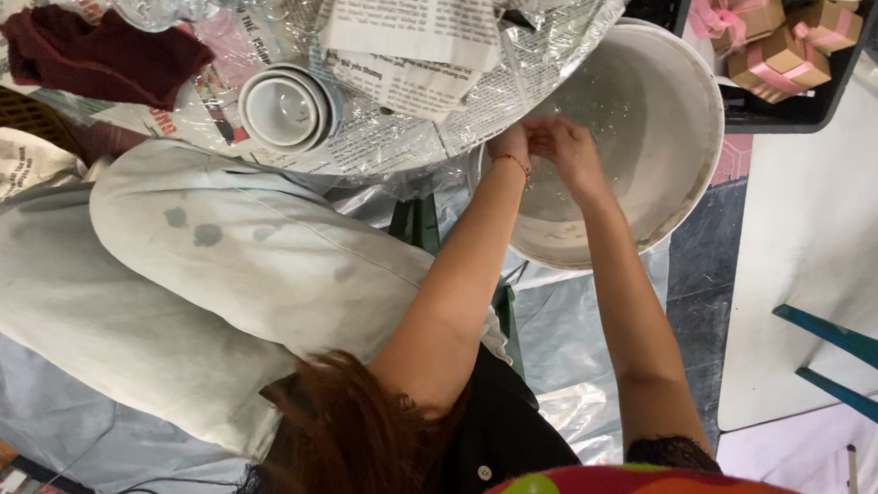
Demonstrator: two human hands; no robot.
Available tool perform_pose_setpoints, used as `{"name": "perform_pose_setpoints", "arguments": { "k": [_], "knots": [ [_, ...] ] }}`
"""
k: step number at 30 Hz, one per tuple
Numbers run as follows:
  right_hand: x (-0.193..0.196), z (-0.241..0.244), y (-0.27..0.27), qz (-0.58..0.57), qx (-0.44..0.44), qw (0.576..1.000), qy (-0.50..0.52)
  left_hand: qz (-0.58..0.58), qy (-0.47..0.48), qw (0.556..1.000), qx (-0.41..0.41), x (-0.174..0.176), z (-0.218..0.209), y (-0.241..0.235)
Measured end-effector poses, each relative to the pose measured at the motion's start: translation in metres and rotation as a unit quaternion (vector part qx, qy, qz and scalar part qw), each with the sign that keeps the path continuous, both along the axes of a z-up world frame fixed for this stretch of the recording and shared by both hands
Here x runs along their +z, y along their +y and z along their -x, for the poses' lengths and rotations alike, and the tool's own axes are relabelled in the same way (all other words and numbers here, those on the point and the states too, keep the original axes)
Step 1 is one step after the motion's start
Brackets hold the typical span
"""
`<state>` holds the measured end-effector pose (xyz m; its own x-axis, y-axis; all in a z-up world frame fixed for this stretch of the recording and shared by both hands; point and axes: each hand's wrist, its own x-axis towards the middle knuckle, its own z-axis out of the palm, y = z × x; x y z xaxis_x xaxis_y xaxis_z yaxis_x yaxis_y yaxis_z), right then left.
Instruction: The person washes small glass cups in a bucket of water, then dries them with a cloth and places them in a plastic basket. The person repeats this process for multiple cups.
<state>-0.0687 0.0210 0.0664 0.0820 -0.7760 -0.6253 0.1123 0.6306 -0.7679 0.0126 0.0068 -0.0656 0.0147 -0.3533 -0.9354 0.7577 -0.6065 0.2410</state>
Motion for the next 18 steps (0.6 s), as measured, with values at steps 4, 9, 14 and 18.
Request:
{"name": "perform_pose_setpoints", "arguments": {
  "k": [4,9,14,18],
  "knots": [
    [-0.051,-0.009,0.004,-0.023,-0.052,0.991,0.120,-0.028,-0.066,0.997,-0.043,-0.010,0.004,0.000],
    [-0.081,-0.021,0.002,-0.047,-0.156,0.979,0.123,0.079,0.001,0.996,0.041,-0.014,0.010,-0.008],
    [-0.074,-0.014,-0.012,-0.083,-0.152,0.985,0.022,0.036,-0.103,0.991,-0.075,-0.008,0.011,-0.008],
    [-0.084,-0.007,-0.021,-0.105,-0.056,0.986,0.114,-0.037,-0.057,0.995,-0.071,-0.006,0.005,-0.003]
  ]
}}
